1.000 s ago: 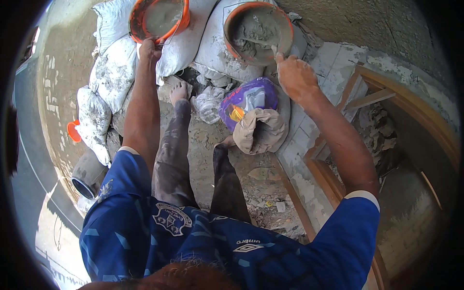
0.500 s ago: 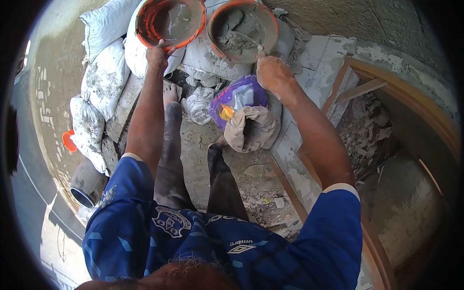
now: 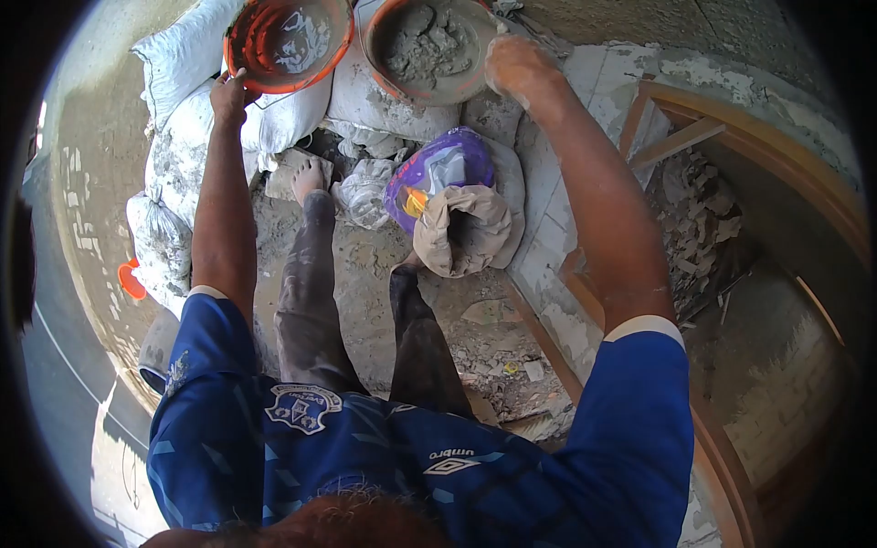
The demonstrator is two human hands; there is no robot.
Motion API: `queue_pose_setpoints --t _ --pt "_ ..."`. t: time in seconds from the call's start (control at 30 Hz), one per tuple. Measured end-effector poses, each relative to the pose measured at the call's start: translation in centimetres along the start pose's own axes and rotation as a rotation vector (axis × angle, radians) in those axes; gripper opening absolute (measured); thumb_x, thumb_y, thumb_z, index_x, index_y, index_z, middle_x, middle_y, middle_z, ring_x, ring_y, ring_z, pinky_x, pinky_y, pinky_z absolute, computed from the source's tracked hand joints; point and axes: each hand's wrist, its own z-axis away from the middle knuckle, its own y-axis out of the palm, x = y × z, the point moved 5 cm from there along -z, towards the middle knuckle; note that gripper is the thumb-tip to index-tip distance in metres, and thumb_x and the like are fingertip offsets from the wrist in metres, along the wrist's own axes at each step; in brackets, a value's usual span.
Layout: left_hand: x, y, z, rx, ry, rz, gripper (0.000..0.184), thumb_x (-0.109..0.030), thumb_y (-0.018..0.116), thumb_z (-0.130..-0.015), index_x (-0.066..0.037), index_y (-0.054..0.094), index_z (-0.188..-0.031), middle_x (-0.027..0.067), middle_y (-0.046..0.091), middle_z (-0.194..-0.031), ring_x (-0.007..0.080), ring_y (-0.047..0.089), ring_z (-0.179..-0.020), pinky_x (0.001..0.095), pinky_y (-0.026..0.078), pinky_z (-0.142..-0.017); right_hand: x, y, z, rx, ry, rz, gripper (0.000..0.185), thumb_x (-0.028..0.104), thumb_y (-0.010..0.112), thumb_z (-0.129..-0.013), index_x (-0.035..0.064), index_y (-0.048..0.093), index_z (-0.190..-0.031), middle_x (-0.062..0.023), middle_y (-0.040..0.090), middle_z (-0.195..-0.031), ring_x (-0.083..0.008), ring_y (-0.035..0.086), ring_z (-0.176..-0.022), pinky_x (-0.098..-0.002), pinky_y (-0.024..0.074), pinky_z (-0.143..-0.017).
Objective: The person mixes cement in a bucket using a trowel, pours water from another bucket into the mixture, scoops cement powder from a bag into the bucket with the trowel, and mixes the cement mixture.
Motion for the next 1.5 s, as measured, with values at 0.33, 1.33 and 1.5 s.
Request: queue_pose_setpoints --t 0.33,1.33,1.5 --pt "-0.4 2.1 8.2 -0.464 0.077 -0.360 0.083 -0.031 0.071 -0.085 0.011 0.029 -0.142 0.0293 0.057 -0.121 0.0357 0.063 -0.108 0.0423 0.054 -0.085 1.4 4.0 0.9 0.312 -0.103 -0.155 0.025 0.013 0.055 -0.078 -0.0024 0.068 -0.092 -0.0252 0.066 -0.083 -0.0335 0.067 -0.072 -0.0430 0.0509 -0.064" --pt "6.5 20.6 17.5 0.318 -0.428 0.253 0.016 -0.018 0.050 -0.101 -0.002 0.053 -0.103 0.0109 0.064 -0.092 0.0229 0.069 -0.075 0.0327 0.061 -0.067 2.3 10.7 0.0 0.896 0.231 -1.722 0.033 0.010 0.065 -0.081 0.0027 0.049 -0.109 -0.0052 0.054 -0.074 -0.0120 0.050 -0.045 -0.0260 0.0411 -0.039" --pt "7.0 20.8 17.1 0.357 -0.395 0.201 0.016 -0.018 0.051 -0.101 -0.003 0.052 -0.103 0.0104 0.064 -0.091 0.0232 0.069 -0.076 0.0350 0.061 -0.072 6.6 14.8 0.2 0.743 0.197 -2.341 0.027 0.009 0.062 -0.085 0.0049 0.052 -0.110 -0.0037 0.054 -0.074 -0.0123 0.051 -0.046 -0.0261 0.0412 -0.039"
